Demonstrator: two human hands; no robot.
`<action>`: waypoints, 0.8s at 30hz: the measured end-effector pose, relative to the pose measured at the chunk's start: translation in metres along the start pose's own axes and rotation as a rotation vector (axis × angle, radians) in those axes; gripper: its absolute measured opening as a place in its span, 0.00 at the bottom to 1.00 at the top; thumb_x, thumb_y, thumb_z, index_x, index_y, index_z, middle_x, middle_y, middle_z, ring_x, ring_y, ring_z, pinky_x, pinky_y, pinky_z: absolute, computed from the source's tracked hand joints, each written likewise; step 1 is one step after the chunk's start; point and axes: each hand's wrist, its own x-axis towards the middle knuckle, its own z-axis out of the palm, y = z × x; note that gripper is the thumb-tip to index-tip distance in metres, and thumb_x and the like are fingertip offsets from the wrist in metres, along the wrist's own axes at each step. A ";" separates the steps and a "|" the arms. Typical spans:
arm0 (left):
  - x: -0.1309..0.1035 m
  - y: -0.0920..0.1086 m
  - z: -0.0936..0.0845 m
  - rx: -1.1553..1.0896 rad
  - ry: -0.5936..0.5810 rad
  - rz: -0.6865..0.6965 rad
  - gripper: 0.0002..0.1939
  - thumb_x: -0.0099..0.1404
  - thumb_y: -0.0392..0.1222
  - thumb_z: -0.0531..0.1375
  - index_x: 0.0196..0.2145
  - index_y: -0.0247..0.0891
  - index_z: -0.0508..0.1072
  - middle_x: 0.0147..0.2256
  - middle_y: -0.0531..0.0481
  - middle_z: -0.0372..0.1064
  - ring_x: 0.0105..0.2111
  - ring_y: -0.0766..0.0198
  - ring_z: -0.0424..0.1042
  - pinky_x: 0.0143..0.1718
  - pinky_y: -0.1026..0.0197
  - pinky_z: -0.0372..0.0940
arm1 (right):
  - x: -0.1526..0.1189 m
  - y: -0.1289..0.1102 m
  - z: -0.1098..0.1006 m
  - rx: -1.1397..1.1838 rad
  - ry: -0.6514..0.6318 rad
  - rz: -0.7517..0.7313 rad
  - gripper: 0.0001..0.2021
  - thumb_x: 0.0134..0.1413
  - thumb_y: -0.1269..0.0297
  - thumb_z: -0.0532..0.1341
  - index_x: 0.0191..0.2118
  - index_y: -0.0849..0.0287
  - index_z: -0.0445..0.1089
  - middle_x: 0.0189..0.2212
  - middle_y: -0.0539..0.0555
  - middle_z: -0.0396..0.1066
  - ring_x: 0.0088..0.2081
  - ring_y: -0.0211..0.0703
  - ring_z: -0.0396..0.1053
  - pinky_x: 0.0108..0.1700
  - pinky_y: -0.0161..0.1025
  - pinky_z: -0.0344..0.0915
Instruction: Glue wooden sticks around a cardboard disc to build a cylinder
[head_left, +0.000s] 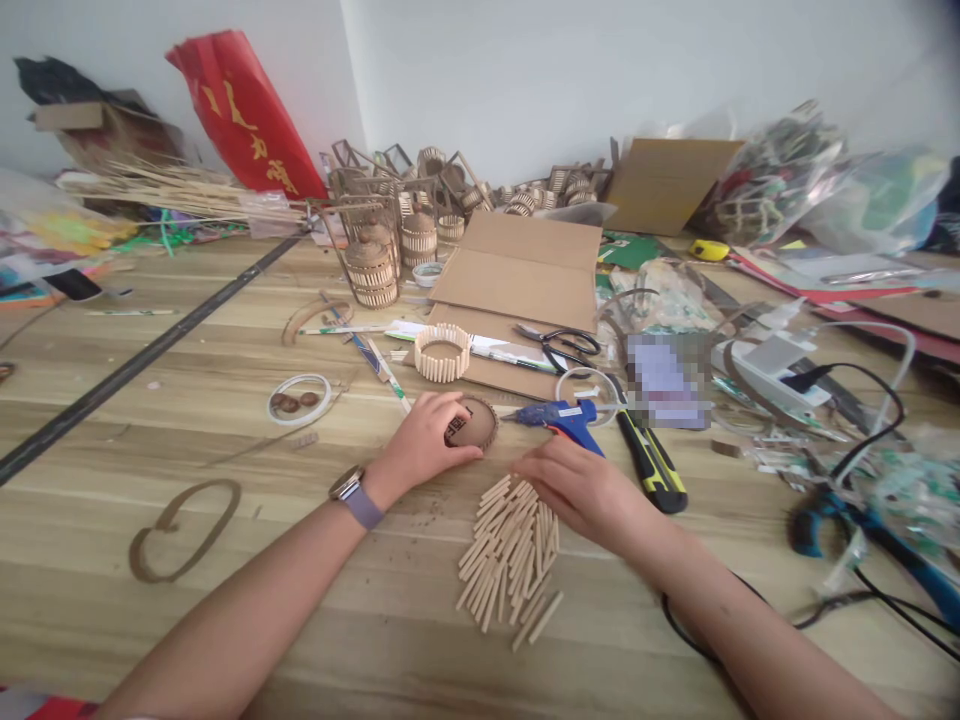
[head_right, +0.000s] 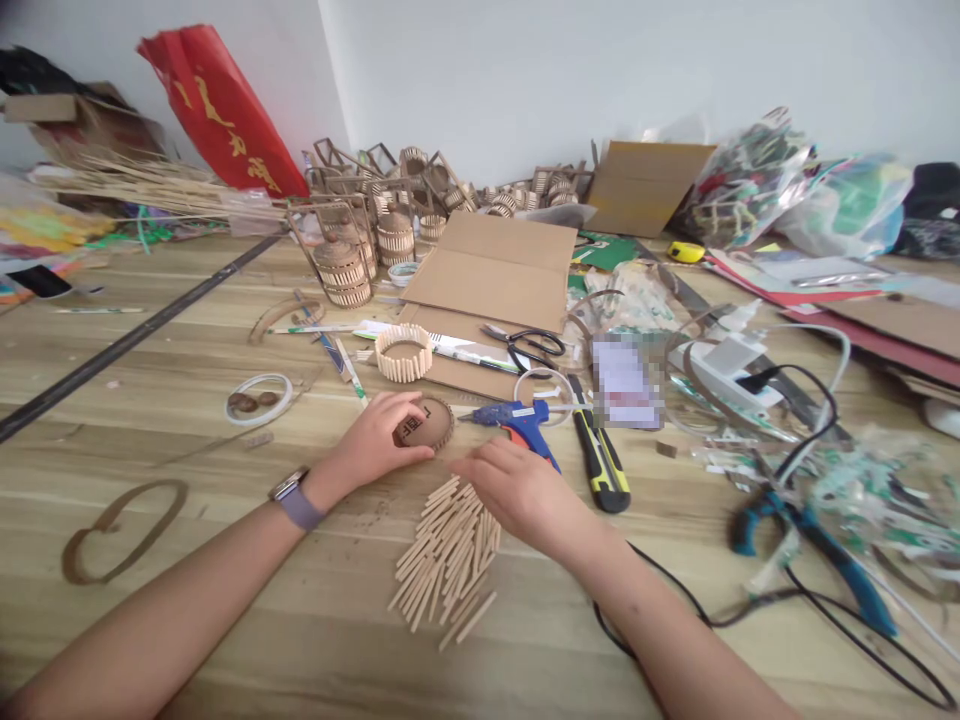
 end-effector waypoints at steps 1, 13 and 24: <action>0.000 0.000 0.000 -0.002 0.001 0.002 0.20 0.53 0.46 0.72 0.40 0.39 0.70 0.54 0.39 0.68 0.55 0.46 0.65 0.55 0.41 0.62 | 0.003 -0.001 -0.001 0.066 0.045 0.091 0.11 0.65 0.69 0.51 0.44 0.58 0.71 0.34 0.56 0.75 0.37 0.43 0.73 0.40 0.39 0.69; 0.001 0.001 0.001 -0.036 -0.011 -0.019 0.19 0.53 0.46 0.72 0.39 0.40 0.71 0.54 0.39 0.67 0.55 0.46 0.64 0.55 0.42 0.62 | 0.054 0.002 0.006 0.292 -0.118 0.513 0.04 0.53 0.70 0.58 0.31 0.57 0.70 0.24 0.48 0.72 0.27 0.39 0.67 0.30 0.35 0.61; 0.002 0.003 -0.001 -0.066 -0.010 -0.022 0.18 0.53 0.45 0.71 0.38 0.39 0.71 0.53 0.39 0.69 0.55 0.46 0.65 0.54 0.42 0.63 | 0.053 0.001 0.015 0.211 -0.140 0.493 0.06 0.53 0.73 0.58 0.31 0.57 0.71 0.25 0.49 0.74 0.27 0.40 0.69 0.29 0.34 0.60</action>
